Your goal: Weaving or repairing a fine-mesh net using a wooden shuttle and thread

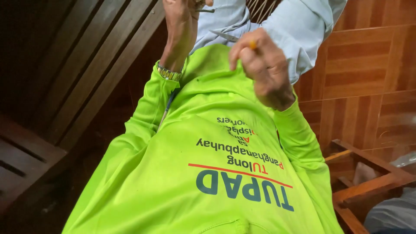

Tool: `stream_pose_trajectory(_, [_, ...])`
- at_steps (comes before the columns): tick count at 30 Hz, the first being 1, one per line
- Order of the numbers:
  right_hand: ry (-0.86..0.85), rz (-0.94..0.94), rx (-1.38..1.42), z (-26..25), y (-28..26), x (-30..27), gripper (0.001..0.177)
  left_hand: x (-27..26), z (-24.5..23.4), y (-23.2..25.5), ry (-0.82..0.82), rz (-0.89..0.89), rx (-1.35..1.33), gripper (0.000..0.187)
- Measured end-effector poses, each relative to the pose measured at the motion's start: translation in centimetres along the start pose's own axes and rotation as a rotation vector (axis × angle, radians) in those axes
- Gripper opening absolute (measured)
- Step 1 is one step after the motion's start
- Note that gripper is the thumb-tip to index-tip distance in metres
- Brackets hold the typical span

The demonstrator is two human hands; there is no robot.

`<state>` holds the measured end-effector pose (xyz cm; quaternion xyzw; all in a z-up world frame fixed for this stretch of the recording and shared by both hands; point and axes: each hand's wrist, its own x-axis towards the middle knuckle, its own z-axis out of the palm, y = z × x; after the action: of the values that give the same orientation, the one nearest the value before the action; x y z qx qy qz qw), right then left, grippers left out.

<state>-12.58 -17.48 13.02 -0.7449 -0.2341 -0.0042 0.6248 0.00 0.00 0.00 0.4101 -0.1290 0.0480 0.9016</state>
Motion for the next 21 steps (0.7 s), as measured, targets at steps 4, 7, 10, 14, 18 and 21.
stream_pose_trajectory(4, [-0.081,-0.141,0.072,2.7,-1.8,1.8,0.026,-0.6,1.7,2.2,0.024,-0.052,-0.048,0.034])
stream_pose_trajectory(7, [-0.122,-0.275,0.019,4.3,-2.5,3.1,0.018,-0.8,1.6,2.1,0.032,-0.011,-0.048,0.014])
stream_pose_trajectory(10, [-0.151,-0.331,-0.082,5.3,-3.7,3.9,0.013,-0.8,0.8,0.7,-0.002,0.105,0.043,0.019])
stream_pose_trajectory(14, [-0.213,-0.348,-0.173,5.6,-4.9,4.0,0.012,-0.7,1.0,0.5,0.071,0.059,0.093,0.031])
stream_pose_trajectory(18, [-0.198,-0.26,-0.279,5.2,-1.8,2.5,0.017,-0.5,0.7,0.0,0.147,0.027,-0.095,0.036])
stream_pose_trajectory(21, [-0.084,0.104,-0.229,3.9,-2.4,2.3,0.021,-0.9,1.1,1.2,0.113,0.012,0.047,0.049])
